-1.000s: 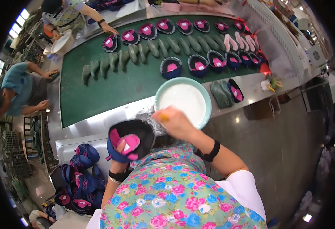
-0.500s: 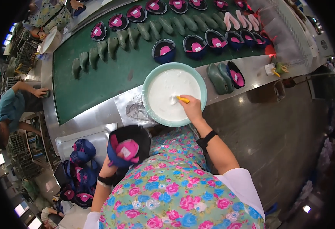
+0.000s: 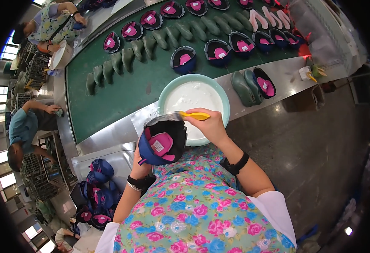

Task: Applying glue to the inside and edges of shoe uppers using a brush and glue bowl

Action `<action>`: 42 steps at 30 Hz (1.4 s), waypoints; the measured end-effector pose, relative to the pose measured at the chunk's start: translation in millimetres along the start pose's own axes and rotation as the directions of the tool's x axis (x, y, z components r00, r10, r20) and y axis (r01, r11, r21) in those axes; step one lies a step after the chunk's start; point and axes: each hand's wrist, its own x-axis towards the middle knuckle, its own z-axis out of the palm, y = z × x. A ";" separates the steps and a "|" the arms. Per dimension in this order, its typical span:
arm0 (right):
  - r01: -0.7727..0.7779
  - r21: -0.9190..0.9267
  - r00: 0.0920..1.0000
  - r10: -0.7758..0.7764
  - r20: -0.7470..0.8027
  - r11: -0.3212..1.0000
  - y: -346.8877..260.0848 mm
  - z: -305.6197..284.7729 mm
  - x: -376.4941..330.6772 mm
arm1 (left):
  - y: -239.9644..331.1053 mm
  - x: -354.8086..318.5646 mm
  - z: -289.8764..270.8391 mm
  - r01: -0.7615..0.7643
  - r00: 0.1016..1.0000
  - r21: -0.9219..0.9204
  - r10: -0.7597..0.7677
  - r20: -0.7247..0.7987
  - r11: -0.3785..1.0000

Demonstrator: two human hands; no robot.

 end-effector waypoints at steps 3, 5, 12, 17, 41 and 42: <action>-0.232 -0.219 0.971 0.213 -0.106 0.948 7.5 -1.4 -7.0 | 0.1 3.4 0.3 -0.040 0.998 0.002 0.040 -0.058 0.999; -0.222 -0.154 0.975 0.217 -0.050 0.963 1.3 2.4 -13.3 | 2.0 5.3 0.9 -0.111 0.989 -0.111 0.098 -0.114 0.988; -0.373 0.148 0.922 0.350 0.164 0.916 -48.9 4.3 -21.1 | 16.1 4.7 -0.6 -0.249 0.957 0.035 0.251 -0.146 0.968; -0.318 -0.044 0.929 0.321 0.184 0.947 -45.2 10.0 -3.6 | 15.6 -2.2 -8.2 -0.266 0.914 0.096 0.283 -0.291 0.959; 0.268 -0.655 0.852 0.143 0.503 0.706 -53.2 96.3 28.5 | 2.0 -52.3 -67.9 0.329 0.905 -0.732 -0.421 0.064 0.596; 0.216 -0.551 0.890 0.069 0.450 0.806 -57.7 95.4 25.8 | 4.2 -52.4 -72.8 0.355 0.843 -0.710 -0.537 -0.039 0.608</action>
